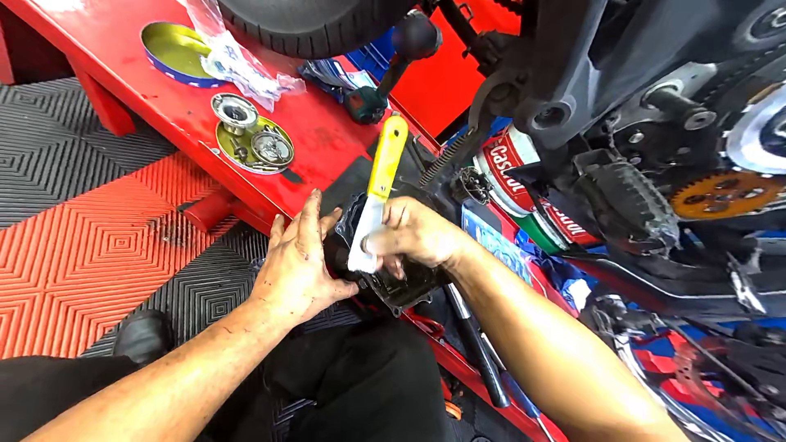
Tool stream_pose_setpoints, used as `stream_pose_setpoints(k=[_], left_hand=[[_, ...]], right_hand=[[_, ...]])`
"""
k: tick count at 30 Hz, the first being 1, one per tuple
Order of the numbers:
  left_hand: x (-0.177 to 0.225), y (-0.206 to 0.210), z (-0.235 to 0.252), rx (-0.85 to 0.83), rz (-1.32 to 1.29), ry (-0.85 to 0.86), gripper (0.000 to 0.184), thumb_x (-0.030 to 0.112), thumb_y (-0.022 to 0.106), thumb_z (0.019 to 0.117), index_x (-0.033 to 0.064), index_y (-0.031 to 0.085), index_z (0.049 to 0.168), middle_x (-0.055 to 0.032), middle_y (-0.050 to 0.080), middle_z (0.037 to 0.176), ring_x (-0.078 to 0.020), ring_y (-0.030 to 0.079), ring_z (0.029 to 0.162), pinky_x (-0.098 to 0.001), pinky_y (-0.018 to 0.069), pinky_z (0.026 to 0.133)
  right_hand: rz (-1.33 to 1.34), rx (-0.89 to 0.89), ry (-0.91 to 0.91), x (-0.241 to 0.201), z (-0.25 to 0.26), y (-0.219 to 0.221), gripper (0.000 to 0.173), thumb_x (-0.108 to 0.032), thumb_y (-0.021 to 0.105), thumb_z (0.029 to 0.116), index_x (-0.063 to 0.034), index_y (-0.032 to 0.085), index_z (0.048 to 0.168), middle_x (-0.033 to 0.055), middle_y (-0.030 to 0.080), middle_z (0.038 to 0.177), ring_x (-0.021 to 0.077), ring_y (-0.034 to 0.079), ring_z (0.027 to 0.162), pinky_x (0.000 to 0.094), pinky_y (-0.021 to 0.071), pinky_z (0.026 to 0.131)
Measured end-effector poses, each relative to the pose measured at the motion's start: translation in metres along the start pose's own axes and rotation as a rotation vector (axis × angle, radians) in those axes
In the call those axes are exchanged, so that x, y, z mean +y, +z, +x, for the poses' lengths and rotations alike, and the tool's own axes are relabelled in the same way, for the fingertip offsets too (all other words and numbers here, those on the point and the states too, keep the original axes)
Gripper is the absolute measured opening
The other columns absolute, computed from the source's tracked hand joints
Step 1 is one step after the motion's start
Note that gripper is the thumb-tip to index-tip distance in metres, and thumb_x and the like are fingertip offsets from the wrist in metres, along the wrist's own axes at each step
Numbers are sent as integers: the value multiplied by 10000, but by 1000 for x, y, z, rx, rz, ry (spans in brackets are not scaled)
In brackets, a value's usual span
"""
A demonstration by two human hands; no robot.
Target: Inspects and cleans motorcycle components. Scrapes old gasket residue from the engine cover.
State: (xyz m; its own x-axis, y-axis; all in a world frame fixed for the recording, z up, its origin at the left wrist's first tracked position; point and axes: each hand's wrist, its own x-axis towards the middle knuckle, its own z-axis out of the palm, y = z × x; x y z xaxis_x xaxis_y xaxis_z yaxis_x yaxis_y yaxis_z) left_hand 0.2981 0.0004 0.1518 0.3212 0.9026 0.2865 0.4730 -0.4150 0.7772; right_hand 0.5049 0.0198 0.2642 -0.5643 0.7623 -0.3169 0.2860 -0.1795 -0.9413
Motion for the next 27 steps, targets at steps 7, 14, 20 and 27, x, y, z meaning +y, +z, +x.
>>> stream_pose_setpoints(k=[7, 14, 20, 27], left_hand=[[0, 0, 0, -10, -50, -15, 1479, 486, 976, 471, 104, 140, 1629, -6, 635, 1395, -207, 502, 1405, -586, 205, 1262], [0, -1, 2, -33, -45, 0, 1459, 537, 945, 510, 99, 120, 1631, 21, 630, 1419, -193, 483, 1429, -584, 183, 1266], [-2, -1, 3, -24, -72, -10, 1466, 489, 968, 484, 134, 126, 1631, 29, 627, 1414, -166, 512, 1388, -534, 210, 1262], [-5, -2, 7, -46, -58, -15, 1439, 521, 942, 517, 120, 124, 1630, 19, 645, 1386, -194, 515, 1389, -549, 268, 1239]], right_hand=[[-68, 149, -108, -2, 14, -10, 57, -16, 648, 975, 23, 647, 1017, 94, 707, 731, 120, 614, 506, 266, 527, 445], [-391, -239, 185, -30, -22, 12, 97, -55, 683, 970, 5, 705, 897, 38, 715, 705, 68, 627, 544, 212, 514, 485], [-350, -128, 17, -15, -14, -10, 120, -65, 682, 965, -15, 658, 859, 19, 690, 708, 82, 651, 596, 245, 570, 569], [-454, -243, 176, -31, -18, -3, 126, -75, 683, 973, 0, 691, 872, 35, 688, 692, 69, 607, 552, 214, 498, 497]])
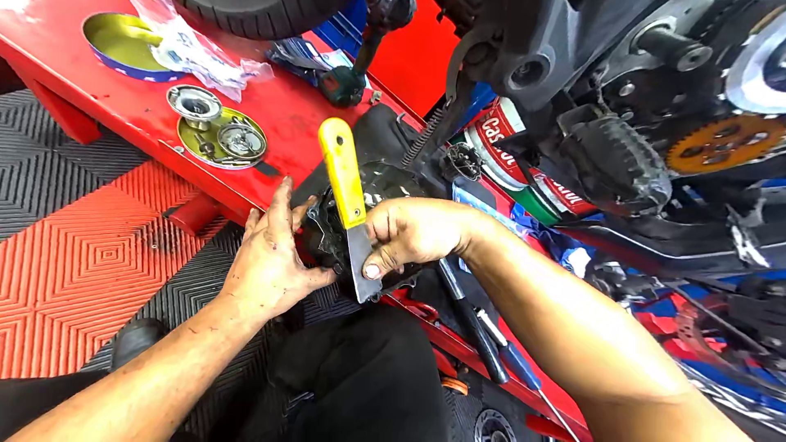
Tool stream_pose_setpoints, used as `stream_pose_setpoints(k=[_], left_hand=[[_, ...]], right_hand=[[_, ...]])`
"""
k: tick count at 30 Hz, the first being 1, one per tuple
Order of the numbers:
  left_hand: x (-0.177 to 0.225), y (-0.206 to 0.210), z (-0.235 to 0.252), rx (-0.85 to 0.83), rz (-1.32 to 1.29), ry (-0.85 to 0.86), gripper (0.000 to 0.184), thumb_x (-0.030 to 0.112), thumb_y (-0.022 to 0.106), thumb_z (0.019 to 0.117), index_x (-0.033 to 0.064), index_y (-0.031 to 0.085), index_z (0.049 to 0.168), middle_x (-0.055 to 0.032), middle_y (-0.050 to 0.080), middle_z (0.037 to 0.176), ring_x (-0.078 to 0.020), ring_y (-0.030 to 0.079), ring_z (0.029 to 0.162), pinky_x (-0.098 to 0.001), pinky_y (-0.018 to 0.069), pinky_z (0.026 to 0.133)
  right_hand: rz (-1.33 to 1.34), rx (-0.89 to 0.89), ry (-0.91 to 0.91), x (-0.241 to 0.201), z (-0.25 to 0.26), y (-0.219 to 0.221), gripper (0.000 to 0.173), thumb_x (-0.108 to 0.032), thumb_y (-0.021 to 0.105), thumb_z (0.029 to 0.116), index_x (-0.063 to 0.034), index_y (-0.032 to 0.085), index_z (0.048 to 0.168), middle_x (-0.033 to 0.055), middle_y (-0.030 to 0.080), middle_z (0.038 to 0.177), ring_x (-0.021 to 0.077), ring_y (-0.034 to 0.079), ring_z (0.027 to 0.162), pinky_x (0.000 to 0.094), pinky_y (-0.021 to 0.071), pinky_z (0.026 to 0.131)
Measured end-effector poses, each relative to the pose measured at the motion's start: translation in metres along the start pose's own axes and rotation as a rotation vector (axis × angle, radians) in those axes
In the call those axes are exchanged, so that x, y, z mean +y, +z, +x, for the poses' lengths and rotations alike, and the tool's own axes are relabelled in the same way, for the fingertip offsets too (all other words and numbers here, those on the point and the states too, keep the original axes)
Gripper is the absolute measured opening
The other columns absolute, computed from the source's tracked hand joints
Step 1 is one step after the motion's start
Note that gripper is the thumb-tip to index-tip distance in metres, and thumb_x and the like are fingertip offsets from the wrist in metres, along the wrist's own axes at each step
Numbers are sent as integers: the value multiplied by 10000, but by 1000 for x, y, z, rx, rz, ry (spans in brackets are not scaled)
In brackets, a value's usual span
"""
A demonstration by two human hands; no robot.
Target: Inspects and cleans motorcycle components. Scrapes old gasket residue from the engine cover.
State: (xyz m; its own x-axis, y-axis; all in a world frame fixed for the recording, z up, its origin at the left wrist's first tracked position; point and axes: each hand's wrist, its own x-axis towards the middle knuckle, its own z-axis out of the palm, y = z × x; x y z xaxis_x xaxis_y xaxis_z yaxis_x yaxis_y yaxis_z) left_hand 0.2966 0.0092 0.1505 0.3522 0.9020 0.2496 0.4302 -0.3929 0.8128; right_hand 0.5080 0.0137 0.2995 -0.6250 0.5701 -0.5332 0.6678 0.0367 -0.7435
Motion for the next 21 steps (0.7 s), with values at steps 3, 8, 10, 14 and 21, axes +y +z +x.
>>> stream_pose_setpoints(k=[3, 8, 10, 14, 21], left_hand=[[-1, 0, 1, 5, -4, 76, 1422, 505, 937, 543, 142, 110, 1642, -11, 637, 1406, -202, 530, 1383, -565, 261, 1244], [-6, -7, 7, 21, 100, 299, 897, 607, 775, 743, 241, 505, 1516, 3, 617, 1452, -325, 490, 1428, -690, 265, 1185], [-5, -9, 9, -3, 109, 281, 844, 588, 790, 716, 272, 558, 1464, 25, 634, 1427, -333, 487, 1429, -702, 255, 1181], [-3, -9, 11, 12, 89, 290, 886, 600, 813, 692, 284, 545, 1476, 35, 653, 1398, -337, 502, 1416, -719, 252, 1177], [-5, -10, 12, -2, 85, 279, 887, 561, 839, 669, 302, 550, 1468, 41, 660, 1385, -330, 502, 1418, -717, 252, 1181]], right_hand=[[-14, 149, -92, -2, 6, -2, 101, -73, 676, 984, -12, 686, 904, 15, 690, 706, 54, 605, 560, 206, 501, 502], [-38, 38, -64, -7, 8, -1, 103, -62, 693, 963, -5, 702, 878, 32, 701, 693, 61, 612, 542, 209, 498, 485], [-47, 6, -26, -8, 5, 0, 111, -71, 691, 969, -6, 711, 881, 29, 701, 700, 59, 608, 552, 207, 490, 490], [2, 147, -152, 0, 12, -5, 99, -60, 685, 974, -18, 674, 885, 10, 689, 698, 47, 609, 549, 198, 508, 496], [-73, 69, -73, -5, 6, -5, 152, -90, 695, 969, -27, 682, 832, 4, 668, 660, 45, 586, 531, 200, 476, 479]])
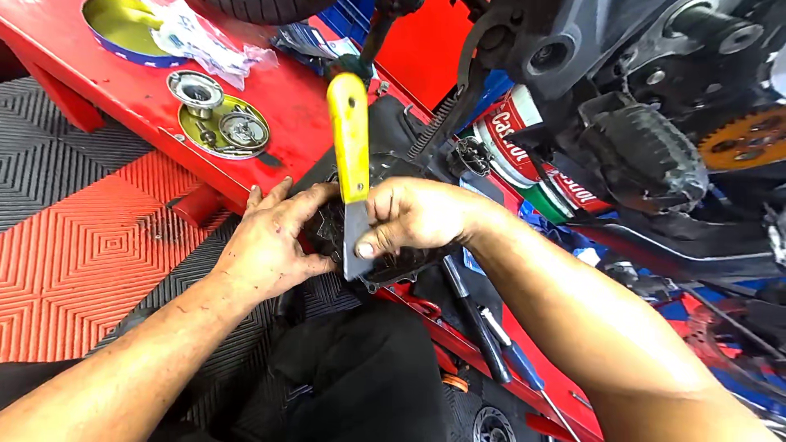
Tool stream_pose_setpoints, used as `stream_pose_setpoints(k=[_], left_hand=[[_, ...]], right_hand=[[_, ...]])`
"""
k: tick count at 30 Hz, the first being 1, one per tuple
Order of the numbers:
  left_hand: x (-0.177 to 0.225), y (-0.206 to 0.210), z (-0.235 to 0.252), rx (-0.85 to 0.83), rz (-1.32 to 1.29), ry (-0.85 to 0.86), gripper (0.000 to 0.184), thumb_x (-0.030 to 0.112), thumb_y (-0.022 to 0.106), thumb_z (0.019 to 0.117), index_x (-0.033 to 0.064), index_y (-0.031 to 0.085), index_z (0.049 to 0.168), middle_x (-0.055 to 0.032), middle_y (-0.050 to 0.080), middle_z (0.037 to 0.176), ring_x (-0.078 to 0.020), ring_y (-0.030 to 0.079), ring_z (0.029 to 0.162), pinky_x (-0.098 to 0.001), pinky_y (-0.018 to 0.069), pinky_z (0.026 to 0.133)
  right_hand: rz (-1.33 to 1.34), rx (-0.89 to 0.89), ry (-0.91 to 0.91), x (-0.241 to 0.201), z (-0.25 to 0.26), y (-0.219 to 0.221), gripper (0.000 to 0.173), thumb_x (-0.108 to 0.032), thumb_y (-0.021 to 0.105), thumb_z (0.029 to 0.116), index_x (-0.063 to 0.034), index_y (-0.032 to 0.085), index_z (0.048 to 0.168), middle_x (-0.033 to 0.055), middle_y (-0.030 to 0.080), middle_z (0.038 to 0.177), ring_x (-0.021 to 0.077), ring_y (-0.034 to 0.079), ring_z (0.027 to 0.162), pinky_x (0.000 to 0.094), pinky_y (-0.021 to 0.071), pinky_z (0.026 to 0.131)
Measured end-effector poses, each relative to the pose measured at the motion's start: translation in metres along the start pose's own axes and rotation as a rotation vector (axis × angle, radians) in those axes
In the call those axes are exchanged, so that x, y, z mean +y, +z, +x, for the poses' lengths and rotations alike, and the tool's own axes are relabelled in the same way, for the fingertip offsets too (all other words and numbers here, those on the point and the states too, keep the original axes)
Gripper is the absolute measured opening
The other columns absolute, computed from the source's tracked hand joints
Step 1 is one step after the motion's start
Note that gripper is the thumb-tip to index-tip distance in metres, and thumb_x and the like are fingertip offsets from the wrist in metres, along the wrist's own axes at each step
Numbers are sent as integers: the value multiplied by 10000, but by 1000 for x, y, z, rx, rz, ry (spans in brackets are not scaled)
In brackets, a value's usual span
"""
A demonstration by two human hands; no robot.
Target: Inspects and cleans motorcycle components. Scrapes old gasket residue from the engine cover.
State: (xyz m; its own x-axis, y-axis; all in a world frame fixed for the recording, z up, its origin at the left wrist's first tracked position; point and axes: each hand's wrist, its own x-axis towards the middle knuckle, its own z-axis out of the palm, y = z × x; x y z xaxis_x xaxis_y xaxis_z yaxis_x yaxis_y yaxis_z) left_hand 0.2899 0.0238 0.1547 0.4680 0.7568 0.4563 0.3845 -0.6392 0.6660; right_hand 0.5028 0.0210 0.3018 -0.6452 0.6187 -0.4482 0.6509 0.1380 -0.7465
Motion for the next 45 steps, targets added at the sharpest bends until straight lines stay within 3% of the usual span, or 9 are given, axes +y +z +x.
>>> stream_pose_setpoints(k=[3, 8, 13, 19, 23, 28, 31, 36, 45], left_hand=[[0, 1, 1, 15, -2, 11, 889, 615, 815, 687, 289, 553, 1472, 52, 670, 1368, -320, 505, 1419, -707, 253, 1189], [-2, 0, 1, 7, -6, -12, 883, 588, 825, 664, 302, 560, 1456, 49, 664, 1371, -304, 497, 1425, -698, 248, 1196], [-2, 2, 1, 27, -13, 2, 888, 692, 774, 702, 269, 569, 1455, 34, 689, 1327, -300, 513, 1412, -698, 251, 1196], [-1, -2, 2, -29, -14, -38, 968, 600, 863, 628, 330, 524, 1494, 14, 638, 1414, -325, 470, 1445, -699, 222, 1206], [-1, -3, 2, -25, -11, -40, 968, 542, 882, 635, 314, 514, 1501, -13, 613, 1442, -321, 476, 1440, -700, 240, 1206], [4, 1, -1, -4, -12, -39, 983, 522, 883, 620, 292, 521, 1505, 13, 615, 1442, -311, 470, 1444, -684, 230, 1219], [6, 2, -2, 5, 6, -32, 988, 520, 885, 617, 284, 525, 1506, 15, 608, 1455, -328, 463, 1448, -676, 229, 1216], [5, 3, -1, 5, 30, -42, 989, 503, 881, 616, 292, 514, 1510, 11, 611, 1450, -341, 459, 1447, -670, 231, 1216], [2, 8, -5, 29, 34, -3, 977, 465, 891, 624, 241, 524, 1501, -29, 603, 1460, -370, 474, 1430, -686, 270, 1192]], right_hand=[[28, 95, -54, 2, 4, -1, 146, -87, 696, 974, -18, 659, 850, 17, 662, 657, 60, 589, 525, 210, 492, 481], [-51, -31, 74, -4, -2, 0, 177, -127, 706, 977, -18, 691, 839, 28, 674, 665, 69, 597, 527, 222, 491, 477], [0, 63, -11, -3, 4, -1, 155, -97, 689, 984, -9, 674, 857, 25, 671, 664, 59, 580, 514, 209, 478, 469], [-80, -19, 97, 4, -29, 11, 192, -126, 713, 969, -30, 682, 806, 12, 656, 650, 44, 582, 541, 217, 474, 499], [-145, 368, 45, 12, -71, 20, 150, -185, 745, 942, -77, 708, 845, -17, 684, 726, 45, 627, 641, 250, 535, 600], [344, 1199, 301, 41, -109, 84, 128, -158, 669, 977, -31, 685, 989, 84, 664, 697, 146, 565, 487, 298, 483, 433], [590, 1503, 328, 52, -96, 130, 196, -253, 686, 993, -66, 635, 971, 69, 646, 662, 138, 563, 454, 286, 491, 407], [645, 1642, 186, 21, -54, 178, 126, -152, 711, 981, -30, 682, 992, 134, 702, 699, 218, 632, 472, 355, 560, 423], [823, 1639, 174, 14, -37, 181, 132, -131, 702, 988, -1, 676, 984, 137, 700, 689, 188, 619, 460, 323, 551, 431]])
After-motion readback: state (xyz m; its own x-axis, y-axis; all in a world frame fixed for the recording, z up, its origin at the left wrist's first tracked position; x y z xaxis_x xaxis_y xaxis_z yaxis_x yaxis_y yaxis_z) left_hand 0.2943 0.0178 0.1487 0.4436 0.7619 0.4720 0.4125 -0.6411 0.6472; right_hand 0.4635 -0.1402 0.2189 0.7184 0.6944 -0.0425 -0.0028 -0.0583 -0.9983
